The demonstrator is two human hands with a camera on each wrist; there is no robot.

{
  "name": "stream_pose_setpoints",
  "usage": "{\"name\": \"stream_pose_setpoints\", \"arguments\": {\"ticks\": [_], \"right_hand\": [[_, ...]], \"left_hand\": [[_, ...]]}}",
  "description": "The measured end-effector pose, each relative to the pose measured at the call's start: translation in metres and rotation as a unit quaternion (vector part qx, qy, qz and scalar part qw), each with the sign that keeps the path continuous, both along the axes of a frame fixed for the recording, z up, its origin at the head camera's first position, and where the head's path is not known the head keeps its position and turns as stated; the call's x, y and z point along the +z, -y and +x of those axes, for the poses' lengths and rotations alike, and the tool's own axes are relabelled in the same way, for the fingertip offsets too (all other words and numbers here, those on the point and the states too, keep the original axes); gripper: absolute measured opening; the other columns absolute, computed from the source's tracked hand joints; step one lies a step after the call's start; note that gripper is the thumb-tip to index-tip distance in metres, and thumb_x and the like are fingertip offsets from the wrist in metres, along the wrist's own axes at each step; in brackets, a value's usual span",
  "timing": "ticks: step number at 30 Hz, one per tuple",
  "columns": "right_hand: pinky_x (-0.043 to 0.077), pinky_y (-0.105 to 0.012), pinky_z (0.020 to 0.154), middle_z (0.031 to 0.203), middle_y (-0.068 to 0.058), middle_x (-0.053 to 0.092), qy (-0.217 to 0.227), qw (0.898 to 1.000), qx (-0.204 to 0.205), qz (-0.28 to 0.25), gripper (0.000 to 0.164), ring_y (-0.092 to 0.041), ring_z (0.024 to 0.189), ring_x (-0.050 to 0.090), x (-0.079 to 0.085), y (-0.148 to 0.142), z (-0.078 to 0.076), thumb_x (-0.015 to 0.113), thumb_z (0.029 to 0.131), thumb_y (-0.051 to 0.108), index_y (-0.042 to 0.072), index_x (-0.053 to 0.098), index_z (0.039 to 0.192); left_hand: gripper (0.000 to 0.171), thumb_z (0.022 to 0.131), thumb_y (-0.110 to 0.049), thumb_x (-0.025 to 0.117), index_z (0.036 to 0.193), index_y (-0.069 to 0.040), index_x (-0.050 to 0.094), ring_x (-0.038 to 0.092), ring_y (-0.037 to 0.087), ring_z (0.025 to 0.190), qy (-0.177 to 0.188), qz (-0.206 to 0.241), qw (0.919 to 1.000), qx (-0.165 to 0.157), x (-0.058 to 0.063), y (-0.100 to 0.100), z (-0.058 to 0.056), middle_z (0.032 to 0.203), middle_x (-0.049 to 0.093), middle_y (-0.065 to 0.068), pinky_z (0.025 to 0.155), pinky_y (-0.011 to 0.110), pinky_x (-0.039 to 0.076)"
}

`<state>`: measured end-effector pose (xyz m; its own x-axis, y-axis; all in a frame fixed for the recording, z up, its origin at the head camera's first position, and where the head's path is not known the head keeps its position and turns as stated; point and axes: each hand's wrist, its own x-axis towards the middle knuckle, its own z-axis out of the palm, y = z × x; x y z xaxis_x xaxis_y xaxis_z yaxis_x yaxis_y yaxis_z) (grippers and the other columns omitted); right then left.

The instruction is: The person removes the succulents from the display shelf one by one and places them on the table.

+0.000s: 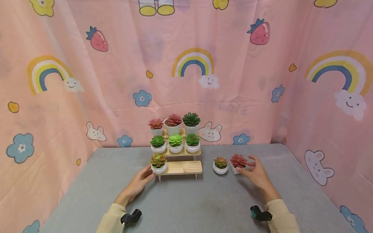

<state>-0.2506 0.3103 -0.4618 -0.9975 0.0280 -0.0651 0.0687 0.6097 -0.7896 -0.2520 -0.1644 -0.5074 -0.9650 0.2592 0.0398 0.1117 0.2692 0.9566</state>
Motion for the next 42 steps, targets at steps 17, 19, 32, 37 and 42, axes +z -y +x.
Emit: {"name": "stream_pose_setpoints", "arguments": {"ticks": [17, 19, 32, 37, 42], "right_hand": [[0.04, -0.07, 0.102, 0.147, -0.04, 0.039, -0.092, 0.995, -0.02, 0.016, 0.075, -0.056, 0.132, 0.04, 0.023, 0.009, 0.01, 0.057, 0.103, 0.04, -0.007, 0.027, 0.153], [0.042, -0.069, 0.101, 0.146, -0.038, 0.043, -0.122, 0.992, -0.026, 0.009, 0.071, -0.055, 0.13, 0.043, 0.025, 0.014, 0.01, 0.058, 0.103, 0.038, -0.007, 0.033, 0.151], [0.044, -0.002, 0.08, 0.126, -0.023, 0.065, -0.238, 0.97, 0.002, -0.053, 0.04, 0.02, 0.097, 0.051, 0.026, 0.042, 0.012, 0.063, 0.101, 0.02, -0.003, 0.057, 0.134], [0.049, -0.008, 0.08, 0.119, -0.009, 0.068, -0.244, 0.967, 0.026, -0.072, 0.034, 0.013, 0.1, 0.058, 0.024, 0.056, 0.018, 0.064, 0.1, 0.016, -0.001, 0.06, 0.13], [0.051, -0.012, 0.08, 0.123, -0.019, 0.067, -0.245, 0.965, 0.054, -0.073, 0.033, 0.007, 0.102, 0.061, 0.021, 0.066, 0.022, 0.064, 0.1, 0.015, 0.0, 0.061, 0.129]], "left_hand": [[0.066, 0.105, -0.022, 0.056, 0.16, -0.003, 0.025, 0.047, 0.044, 0.141, 0.006, 0.004, 1.0, 0.004, 0.0, 0.001, 0.003, 0.152, 0.046, 0.029, 0.117, 0.056, 0.038], [0.065, 0.105, -0.022, 0.056, 0.16, -0.003, 0.025, 0.047, 0.044, 0.141, 0.004, 0.006, 1.0, 0.006, 0.001, 0.002, 0.002, 0.152, 0.047, 0.029, 0.117, 0.056, 0.038], [0.065, 0.105, -0.021, 0.056, 0.159, -0.001, 0.027, 0.046, 0.045, 0.141, -0.002, 0.004, 0.9999, 0.011, 0.0, 0.003, 0.004, 0.152, 0.047, 0.029, 0.117, 0.056, 0.039], [0.064, 0.104, -0.023, 0.057, 0.159, -0.002, 0.029, 0.046, 0.045, 0.141, -0.004, 0.0, 0.9999, 0.013, -0.001, 0.001, 0.003, 0.152, 0.046, 0.028, 0.116, 0.056, 0.039], [0.065, 0.104, -0.026, 0.057, 0.159, -0.005, 0.029, 0.045, 0.044, 0.142, -0.001, -0.005, 0.9999, 0.011, 0.0, -0.001, 0.0, 0.153, 0.046, 0.027, 0.117, 0.056, 0.039]]}}
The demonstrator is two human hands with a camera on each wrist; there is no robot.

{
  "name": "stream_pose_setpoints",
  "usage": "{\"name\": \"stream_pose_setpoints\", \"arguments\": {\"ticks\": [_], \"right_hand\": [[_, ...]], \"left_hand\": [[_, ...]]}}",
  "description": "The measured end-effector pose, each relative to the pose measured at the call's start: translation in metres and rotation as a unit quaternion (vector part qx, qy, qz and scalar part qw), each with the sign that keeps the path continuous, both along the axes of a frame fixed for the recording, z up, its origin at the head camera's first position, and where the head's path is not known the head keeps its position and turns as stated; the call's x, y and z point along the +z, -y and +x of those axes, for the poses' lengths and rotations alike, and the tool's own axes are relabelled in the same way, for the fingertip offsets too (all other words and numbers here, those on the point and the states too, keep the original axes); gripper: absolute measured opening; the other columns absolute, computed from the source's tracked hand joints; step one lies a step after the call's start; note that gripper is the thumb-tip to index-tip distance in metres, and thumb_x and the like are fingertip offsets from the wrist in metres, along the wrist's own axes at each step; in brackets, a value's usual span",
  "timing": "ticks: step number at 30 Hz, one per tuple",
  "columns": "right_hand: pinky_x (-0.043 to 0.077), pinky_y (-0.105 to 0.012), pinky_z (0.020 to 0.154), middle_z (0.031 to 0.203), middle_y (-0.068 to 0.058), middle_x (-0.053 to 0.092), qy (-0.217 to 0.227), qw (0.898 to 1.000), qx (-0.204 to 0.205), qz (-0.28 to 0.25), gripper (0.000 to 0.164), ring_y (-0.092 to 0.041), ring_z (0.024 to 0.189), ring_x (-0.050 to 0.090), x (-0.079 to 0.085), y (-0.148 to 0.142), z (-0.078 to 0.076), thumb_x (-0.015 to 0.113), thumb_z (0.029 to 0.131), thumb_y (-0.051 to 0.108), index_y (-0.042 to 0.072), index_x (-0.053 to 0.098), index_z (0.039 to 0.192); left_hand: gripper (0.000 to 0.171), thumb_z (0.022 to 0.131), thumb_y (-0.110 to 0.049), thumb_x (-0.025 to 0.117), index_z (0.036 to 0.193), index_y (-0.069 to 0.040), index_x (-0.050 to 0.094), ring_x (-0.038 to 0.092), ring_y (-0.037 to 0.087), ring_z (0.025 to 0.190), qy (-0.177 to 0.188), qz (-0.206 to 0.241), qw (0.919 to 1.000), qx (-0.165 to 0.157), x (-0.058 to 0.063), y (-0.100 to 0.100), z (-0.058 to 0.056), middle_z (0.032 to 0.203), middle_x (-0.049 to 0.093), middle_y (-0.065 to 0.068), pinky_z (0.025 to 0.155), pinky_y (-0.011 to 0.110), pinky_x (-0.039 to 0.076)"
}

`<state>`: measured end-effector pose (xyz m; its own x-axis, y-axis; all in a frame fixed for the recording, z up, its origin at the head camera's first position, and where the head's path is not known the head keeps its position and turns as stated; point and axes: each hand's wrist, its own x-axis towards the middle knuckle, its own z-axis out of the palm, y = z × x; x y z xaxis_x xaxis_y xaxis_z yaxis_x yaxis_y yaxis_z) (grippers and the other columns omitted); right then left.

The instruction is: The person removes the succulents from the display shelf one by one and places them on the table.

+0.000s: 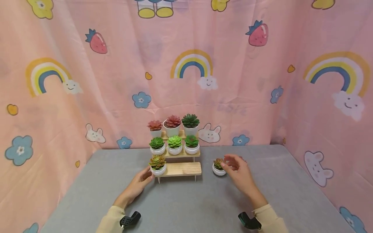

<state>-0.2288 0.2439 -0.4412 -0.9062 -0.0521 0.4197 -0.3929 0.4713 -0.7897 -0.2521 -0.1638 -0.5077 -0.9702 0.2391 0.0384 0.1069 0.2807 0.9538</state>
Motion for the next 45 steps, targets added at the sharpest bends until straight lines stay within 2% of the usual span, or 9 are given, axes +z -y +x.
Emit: {"name": "stream_pose_setpoints", "arguments": {"ticks": [3, 11, 14, 18, 21, 33, 39, 45], "right_hand": [[0.051, -0.014, 0.081, 0.123, -0.022, 0.066, 0.004, 1.0, 0.017, 0.0, 0.032, 0.003, 0.102, 0.063, -0.001, 0.007, 0.002, 0.065, 0.1, 0.016, 0.0, 0.062, 0.128], [0.054, -0.022, 0.081, 0.121, -0.023, 0.068, 0.036, 0.997, 0.07, 0.005, 0.031, 0.003, 0.099, 0.061, 0.001, 0.028, 0.0, 0.065, 0.099, 0.01, -0.003, 0.062, 0.127], [0.055, -0.024, 0.082, 0.119, -0.021, 0.069, 0.04, 0.995, 0.086, 0.008, 0.034, -0.006, 0.101, 0.065, 0.001, 0.039, -0.003, 0.066, 0.098, 0.011, -0.002, 0.06, 0.129], [0.054, -0.025, 0.082, 0.12, -0.022, 0.068, 0.057, 0.994, 0.096, 0.012, 0.038, -0.026, 0.105, 0.067, 0.001, 0.054, -0.008, 0.067, 0.097, 0.014, 0.0, 0.059, 0.132], [0.053, -0.027, 0.083, 0.123, -0.025, 0.067, 0.068, 0.992, 0.107, 0.012, 0.039, -0.032, 0.107, 0.067, 0.001, 0.065, -0.01, 0.067, 0.098, 0.014, 0.0, 0.058, 0.133], [0.052, -0.038, 0.088, 0.125, -0.029, 0.063, 0.096, 0.981, 0.169, -0.018, 0.038, -0.029, 0.108, 0.064, -0.009, 0.111, -0.021, 0.067, 0.097, 0.016, 0.001, 0.059, 0.131], [0.054, -0.039, 0.092, 0.128, -0.028, 0.062, 0.106, 0.976, 0.188, -0.038, 0.038, -0.036, 0.113, 0.062, -0.009, 0.134, -0.024, 0.067, 0.097, 0.013, -0.002, 0.058, 0.131], [0.051, -0.05, 0.103, 0.132, -0.03, 0.059, 0.098, 0.974, 0.198, -0.047, 0.041, -0.043, 0.124, 0.057, -0.009, 0.152, -0.028, 0.067, 0.096, 0.01, -0.006, 0.056, 0.132]], "left_hand": [[0.065, 0.105, -0.026, 0.057, 0.16, -0.006, 0.029, 0.045, 0.044, 0.143, 0.003, 0.001, 1.0, -0.003, 0.001, -0.001, 0.0, 0.154, 0.045, 0.026, 0.117, 0.055, 0.039], [0.064, 0.105, -0.023, 0.056, 0.16, -0.007, 0.029, 0.044, 0.044, 0.143, 0.002, 0.0, 1.0, -0.006, 0.001, -0.002, 0.0, 0.155, 0.044, 0.026, 0.117, 0.056, 0.038], [0.063, 0.105, -0.022, 0.056, 0.16, -0.007, 0.029, 0.044, 0.044, 0.143, 0.002, 0.002, 1.0, -0.002, 0.001, -0.001, 0.001, 0.154, 0.045, 0.027, 0.117, 0.057, 0.038], [0.063, 0.105, -0.021, 0.056, 0.16, -0.006, 0.029, 0.044, 0.044, 0.143, 0.001, 0.001, 1.0, 0.001, 0.0, -0.001, 0.0, 0.154, 0.045, 0.027, 0.117, 0.057, 0.037], [0.063, 0.105, -0.021, 0.056, 0.159, -0.005, 0.028, 0.045, 0.044, 0.143, -0.002, 0.0, 1.0, 0.0, 0.0, -0.001, 0.0, 0.154, 0.045, 0.027, 0.117, 0.057, 0.038], [0.064, 0.105, -0.022, 0.055, 0.16, -0.005, 0.027, 0.045, 0.044, 0.143, 0.0, 0.001, 1.0, -0.005, 0.0, -0.001, 0.001, 0.154, 0.045, 0.027, 0.117, 0.057, 0.038], [0.064, 0.105, -0.022, 0.055, 0.16, -0.006, 0.027, 0.044, 0.044, 0.143, -0.003, 0.0, 1.0, -0.003, 0.001, -0.002, 0.001, 0.154, 0.045, 0.026, 0.117, 0.057, 0.037], [0.063, 0.105, -0.022, 0.055, 0.16, -0.006, 0.027, 0.044, 0.044, 0.144, -0.004, -0.004, 1.0, -0.002, 0.001, -0.002, 0.001, 0.155, 0.044, 0.026, 0.117, 0.057, 0.038]]}}
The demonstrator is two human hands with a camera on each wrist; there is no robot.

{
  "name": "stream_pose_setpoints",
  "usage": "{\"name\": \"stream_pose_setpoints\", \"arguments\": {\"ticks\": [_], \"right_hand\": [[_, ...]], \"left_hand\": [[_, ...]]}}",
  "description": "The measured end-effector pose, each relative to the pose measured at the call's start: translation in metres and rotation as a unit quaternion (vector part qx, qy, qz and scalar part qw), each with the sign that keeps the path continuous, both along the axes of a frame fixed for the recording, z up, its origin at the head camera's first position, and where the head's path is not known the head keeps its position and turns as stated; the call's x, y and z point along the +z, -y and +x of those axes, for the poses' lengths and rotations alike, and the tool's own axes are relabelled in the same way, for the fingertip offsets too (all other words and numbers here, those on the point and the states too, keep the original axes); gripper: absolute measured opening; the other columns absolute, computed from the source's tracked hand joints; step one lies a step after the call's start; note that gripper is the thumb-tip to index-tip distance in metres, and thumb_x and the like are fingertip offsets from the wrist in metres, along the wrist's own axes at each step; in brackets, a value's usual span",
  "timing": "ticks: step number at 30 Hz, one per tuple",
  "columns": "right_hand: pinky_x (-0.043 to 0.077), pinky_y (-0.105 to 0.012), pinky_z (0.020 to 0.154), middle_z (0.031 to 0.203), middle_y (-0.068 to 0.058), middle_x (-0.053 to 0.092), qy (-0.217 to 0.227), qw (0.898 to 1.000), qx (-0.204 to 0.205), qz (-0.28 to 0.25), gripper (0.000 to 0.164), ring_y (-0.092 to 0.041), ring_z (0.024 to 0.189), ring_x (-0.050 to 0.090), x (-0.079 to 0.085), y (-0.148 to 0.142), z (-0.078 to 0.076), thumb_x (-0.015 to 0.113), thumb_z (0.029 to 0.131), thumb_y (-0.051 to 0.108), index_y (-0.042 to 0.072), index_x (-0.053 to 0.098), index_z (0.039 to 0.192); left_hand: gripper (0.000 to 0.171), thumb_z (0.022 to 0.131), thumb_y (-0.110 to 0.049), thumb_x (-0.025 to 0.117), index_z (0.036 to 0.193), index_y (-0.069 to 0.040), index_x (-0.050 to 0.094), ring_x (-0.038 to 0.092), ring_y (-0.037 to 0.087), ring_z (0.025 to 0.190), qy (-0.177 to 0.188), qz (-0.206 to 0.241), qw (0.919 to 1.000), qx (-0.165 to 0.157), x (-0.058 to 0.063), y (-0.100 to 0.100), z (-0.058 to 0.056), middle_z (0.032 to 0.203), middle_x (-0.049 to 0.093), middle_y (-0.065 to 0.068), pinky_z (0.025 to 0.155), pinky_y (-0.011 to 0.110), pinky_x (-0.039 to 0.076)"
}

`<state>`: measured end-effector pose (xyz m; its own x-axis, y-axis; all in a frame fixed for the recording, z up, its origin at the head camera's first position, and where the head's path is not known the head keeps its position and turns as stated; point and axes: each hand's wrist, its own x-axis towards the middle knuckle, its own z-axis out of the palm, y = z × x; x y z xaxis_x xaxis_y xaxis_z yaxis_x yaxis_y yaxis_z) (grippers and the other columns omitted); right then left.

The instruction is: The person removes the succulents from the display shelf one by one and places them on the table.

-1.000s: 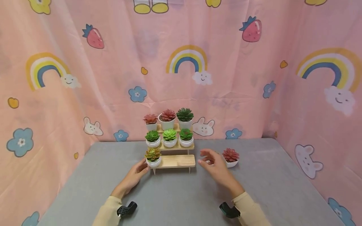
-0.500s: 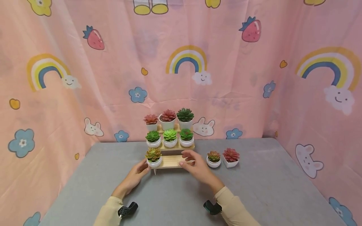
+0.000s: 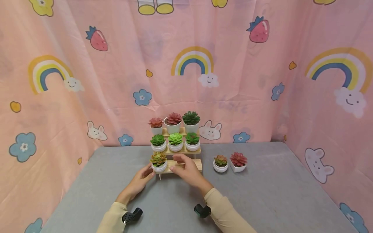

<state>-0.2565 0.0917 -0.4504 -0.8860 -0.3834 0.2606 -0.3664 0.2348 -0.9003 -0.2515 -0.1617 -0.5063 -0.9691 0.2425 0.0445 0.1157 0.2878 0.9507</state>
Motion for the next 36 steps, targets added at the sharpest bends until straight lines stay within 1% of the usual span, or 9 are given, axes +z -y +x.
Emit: {"name": "stream_pose_setpoints", "arguments": {"ticks": [6, 11, 17, 20, 24, 28, 29, 32, 36], "right_hand": [[0.044, -0.058, 0.11, 0.136, -0.025, 0.06, 0.006, 1.0, -0.005, 0.001, 0.044, -0.042, 0.13, 0.055, 0.0, 0.015, -0.002, 0.068, 0.095, 0.01, -0.003, 0.056, 0.135], [0.04, -0.057, 0.114, 0.138, -0.024, 0.06, 0.016, 1.0, -0.009, 0.003, 0.049, -0.04, 0.133, 0.054, -0.002, 0.025, -0.004, 0.071, 0.094, 0.012, -0.002, 0.054, 0.137], [0.043, -0.055, 0.113, 0.14, -0.025, 0.059, 0.032, 0.999, -0.012, 0.004, 0.057, -0.041, 0.132, 0.056, -0.001, 0.037, -0.006, 0.074, 0.091, 0.016, -0.005, 0.052, 0.14], [0.043, -0.054, 0.113, 0.141, -0.022, 0.06, 0.04, 0.999, -0.023, 0.012, 0.06, -0.037, 0.132, 0.057, -0.004, 0.043, -0.007, 0.077, 0.089, 0.018, -0.002, 0.053, 0.141], [0.042, -0.053, 0.114, 0.14, -0.018, 0.062, 0.038, 0.999, -0.037, 0.014, 0.063, -0.033, 0.133, 0.056, -0.009, 0.048, -0.009, 0.081, 0.086, 0.021, 0.002, 0.055, 0.14], [0.045, -0.054, 0.11, 0.134, -0.019, 0.065, 0.017, 0.998, -0.054, 0.018, 0.064, -0.034, 0.129, 0.06, -0.012, 0.051, -0.009, 0.082, 0.084, 0.024, 0.002, 0.057, 0.139], [0.048, -0.053, 0.108, 0.133, -0.019, 0.067, 0.004, 0.998, -0.062, 0.03, 0.064, -0.034, 0.127, 0.061, -0.012, 0.052, -0.009, 0.082, 0.084, 0.026, 0.002, 0.058, 0.138], [0.048, -0.055, 0.105, 0.131, -0.019, 0.068, -0.011, 0.995, -0.081, 0.052, 0.065, -0.036, 0.125, 0.062, -0.011, 0.054, -0.007, 0.083, 0.083, 0.031, 0.004, 0.059, 0.137], [0.044, -0.059, 0.109, 0.134, -0.017, 0.067, 0.008, 0.993, -0.096, 0.061, 0.066, -0.036, 0.129, 0.059, -0.011, 0.058, -0.007, 0.083, 0.082, 0.032, 0.007, 0.059, 0.138]], "left_hand": [[0.064, 0.105, -0.022, 0.055, 0.16, -0.005, 0.027, 0.046, 0.044, 0.142, -0.005, 0.007, 1.0, -0.004, -0.002, 0.001, 0.0, 0.154, 0.045, 0.027, 0.117, 0.056, 0.038], [0.063, 0.105, -0.022, 0.054, 0.16, -0.006, 0.027, 0.045, 0.044, 0.142, -0.004, 0.006, 1.0, -0.006, -0.002, 0.002, 0.0, 0.155, 0.045, 0.026, 0.117, 0.056, 0.039], [0.064, 0.106, -0.024, 0.054, 0.161, -0.007, 0.026, 0.045, 0.043, 0.143, -0.006, 0.002, 0.9999, -0.012, -0.002, 0.002, 0.0, 0.155, 0.044, 0.025, 0.117, 0.055, 0.039], [0.064, 0.106, -0.024, 0.054, 0.161, -0.007, 0.026, 0.045, 0.043, 0.143, -0.008, 0.002, 0.9998, -0.015, -0.002, 0.003, -0.001, 0.155, 0.044, 0.026, 0.116, 0.055, 0.039], [0.063, 0.105, -0.022, 0.055, 0.16, -0.007, 0.027, 0.046, 0.043, 0.141, -0.011, 0.004, 0.9998, -0.015, -0.002, 0.002, -0.001, 0.154, 0.046, 0.026, 0.116, 0.055, 0.041], [0.063, 0.105, -0.022, 0.055, 0.16, -0.006, 0.028, 0.047, 0.043, 0.141, -0.013, 0.008, 0.9998, -0.012, -0.003, 0.002, -0.002, 0.153, 0.046, 0.026, 0.115, 0.055, 0.041], [0.063, 0.105, -0.021, 0.055, 0.16, -0.006, 0.028, 0.046, 0.043, 0.141, -0.012, 0.008, 0.9998, -0.012, -0.003, 0.002, -0.002, 0.153, 0.046, 0.027, 0.115, 0.055, 0.041], [0.063, 0.105, -0.022, 0.055, 0.16, -0.006, 0.027, 0.046, 0.043, 0.142, -0.011, 0.009, 0.9998, -0.013, -0.004, 0.002, -0.002, 0.154, 0.046, 0.026, 0.116, 0.055, 0.04], [0.064, 0.105, -0.022, 0.055, 0.16, -0.006, 0.027, 0.046, 0.043, 0.142, -0.01, 0.011, 0.9998, -0.012, -0.004, 0.002, -0.001, 0.154, 0.045, 0.027, 0.116, 0.055, 0.04]]}}
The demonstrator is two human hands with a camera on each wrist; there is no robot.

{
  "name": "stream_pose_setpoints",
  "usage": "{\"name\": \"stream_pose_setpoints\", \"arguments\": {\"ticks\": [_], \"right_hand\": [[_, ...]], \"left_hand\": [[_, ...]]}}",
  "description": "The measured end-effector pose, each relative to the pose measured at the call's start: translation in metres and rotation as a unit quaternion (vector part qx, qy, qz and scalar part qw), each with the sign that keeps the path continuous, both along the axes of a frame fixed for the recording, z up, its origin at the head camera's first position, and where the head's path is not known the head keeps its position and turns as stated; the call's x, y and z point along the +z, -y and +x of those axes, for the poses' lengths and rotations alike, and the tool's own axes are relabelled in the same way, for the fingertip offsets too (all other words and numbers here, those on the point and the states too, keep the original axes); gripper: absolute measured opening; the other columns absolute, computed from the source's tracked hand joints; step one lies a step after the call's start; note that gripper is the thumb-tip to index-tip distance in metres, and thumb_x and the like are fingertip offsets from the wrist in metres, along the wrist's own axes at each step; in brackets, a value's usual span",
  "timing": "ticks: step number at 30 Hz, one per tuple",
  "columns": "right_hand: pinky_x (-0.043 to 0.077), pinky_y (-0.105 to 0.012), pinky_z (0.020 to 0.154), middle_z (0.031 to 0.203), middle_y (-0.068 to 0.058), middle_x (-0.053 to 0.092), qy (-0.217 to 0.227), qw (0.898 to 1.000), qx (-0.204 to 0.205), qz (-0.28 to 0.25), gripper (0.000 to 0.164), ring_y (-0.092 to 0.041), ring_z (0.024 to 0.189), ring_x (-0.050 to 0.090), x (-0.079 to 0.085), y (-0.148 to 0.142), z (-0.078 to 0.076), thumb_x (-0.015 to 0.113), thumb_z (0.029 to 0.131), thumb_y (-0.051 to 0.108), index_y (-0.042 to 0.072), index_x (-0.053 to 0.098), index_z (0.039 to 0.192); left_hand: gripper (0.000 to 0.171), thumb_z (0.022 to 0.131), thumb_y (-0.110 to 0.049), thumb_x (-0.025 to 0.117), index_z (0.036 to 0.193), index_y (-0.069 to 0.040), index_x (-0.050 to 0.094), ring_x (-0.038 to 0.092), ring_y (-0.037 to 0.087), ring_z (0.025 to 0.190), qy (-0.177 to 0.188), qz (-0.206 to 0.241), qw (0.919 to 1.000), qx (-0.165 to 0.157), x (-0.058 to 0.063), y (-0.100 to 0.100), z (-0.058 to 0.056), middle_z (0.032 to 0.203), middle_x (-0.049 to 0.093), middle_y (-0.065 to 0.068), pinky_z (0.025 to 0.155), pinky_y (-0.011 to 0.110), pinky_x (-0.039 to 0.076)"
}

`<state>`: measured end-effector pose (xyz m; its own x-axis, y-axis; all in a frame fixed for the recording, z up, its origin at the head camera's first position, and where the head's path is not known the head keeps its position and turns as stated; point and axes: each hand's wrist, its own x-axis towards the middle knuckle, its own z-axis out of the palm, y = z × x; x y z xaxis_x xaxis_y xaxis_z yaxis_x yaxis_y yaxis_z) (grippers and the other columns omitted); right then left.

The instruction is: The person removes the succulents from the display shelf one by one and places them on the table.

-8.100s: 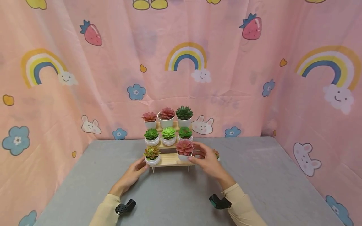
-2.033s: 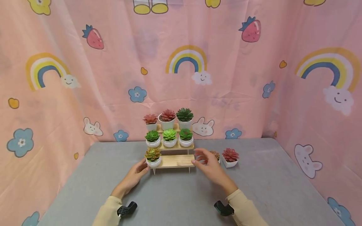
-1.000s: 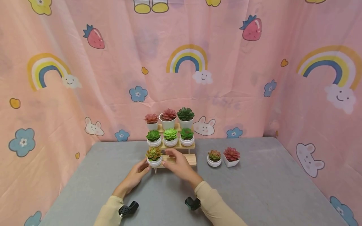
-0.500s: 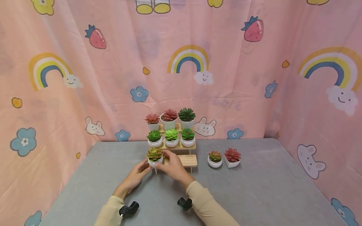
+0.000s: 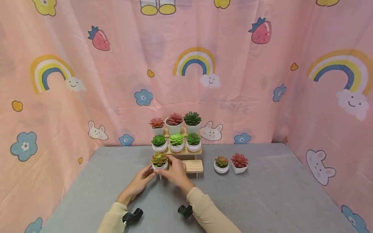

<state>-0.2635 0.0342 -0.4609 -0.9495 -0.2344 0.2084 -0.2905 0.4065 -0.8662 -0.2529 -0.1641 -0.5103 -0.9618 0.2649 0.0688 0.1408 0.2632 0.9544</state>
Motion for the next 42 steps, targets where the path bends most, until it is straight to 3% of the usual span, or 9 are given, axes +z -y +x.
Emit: {"name": "stream_pose_setpoints", "arguments": {"ticks": [11, 24, 31, 36, 42], "right_hand": [[0.045, -0.057, 0.11, 0.134, -0.015, 0.067, 0.009, 1.0, -0.007, -0.012, 0.063, -0.034, 0.129, 0.059, 0.0, 0.0, 0.001, 0.084, 0.082, 0.03, 0.009, 0.061, 0.136], [0.048, -0.053, 0.107, 0.132, -0.014, 0.067, 0.009, 0.998, 0.036, -0.047, 0.059, -0.03, 0.125, 0.062, -0.002, -0.008, 0.002, 0.082, 0.085, 0.021, 0.007, 0.059, 0.137], [0.051, -0.05, 0.102, 0.131, -0.015, 0.066, 0.014, 0.998, 0.046, -0.044, 0.061, -0.03, 0.122, 0.062, 0.003, -0.021, 0.008, 0.082, 0.084, 0.023, 0.006, 0.057, 0.137], [0.056, -0.045, 0.094, 0.131, -0.016, 0.065, -0.006, 0.999, 0.041, -0.032, 0.063, -0.032, 0.118, 0.063, 0.005, -0.032, 0.013, 0.082, 0.085, 0.025, 0.004, 0.056, 0.137], [0.056, -0.05, 0.095, 0.132, -0.015, 0.064, 0.0, 0.998, 0.03, -0.048, 0.062, -0.034, 0.121, 0.062, 0.009, -0.047, 0.023, 0.084, 0.083, 0.019, 0.008, 0.056, 0.137]], "left_hand": [[0.063, 0.105, -0.023, 0.055, 0.16, -0.008, 0.029, 0.048, 0.043, 0.141, 0.0, 0.0, 1.0, 0.001, -0.001, 0.0, 0.0, 0.151, 0.049, 0.027, 0.115, 0.055, 0.041], [0.062, 0.106, -0.023, 0.054, 0.16, -0.009, 0.029, 0.049, 0.043, 0.139, -0.014, -0.006, 0.9999, -0.007, -0.002, 0.0, -0.001, 0.151, 0.049, 0.027, 0.115, 0.055, 0.042], [0.061, 0.106, -0.022, 0.054, 0.16, -0.012, 0.029, 0.051, 0.043, 0.137, -0.006, 0.0, 0.9999, -0.01, 0.0, -0.001, 0.001, 0.147, 0.052, 0.028, 0.115, 0.056, 0.041], [0.061, 0.106, -0.021, 0.053, 0.161, -0.009, 0.028, 0.05, 0.043, 0.138, 0.003, 0.005, 0.9999, -0.012, 0.002, -0.002, 0.002, 0.146, 0.052, 0.029, 0.117, 0.056, 0.038], [0.062, 0.106, -0.024, 0.054, 0.16, -0.009, 0.029, 0.049, 0.044, 0.139, 0.002, -0.01, 0.9999, 0.003, 0.0, -0.002, 0.002, 0.148, 0.051, 0.028, 0.117, 0.058, 0.037]]}}
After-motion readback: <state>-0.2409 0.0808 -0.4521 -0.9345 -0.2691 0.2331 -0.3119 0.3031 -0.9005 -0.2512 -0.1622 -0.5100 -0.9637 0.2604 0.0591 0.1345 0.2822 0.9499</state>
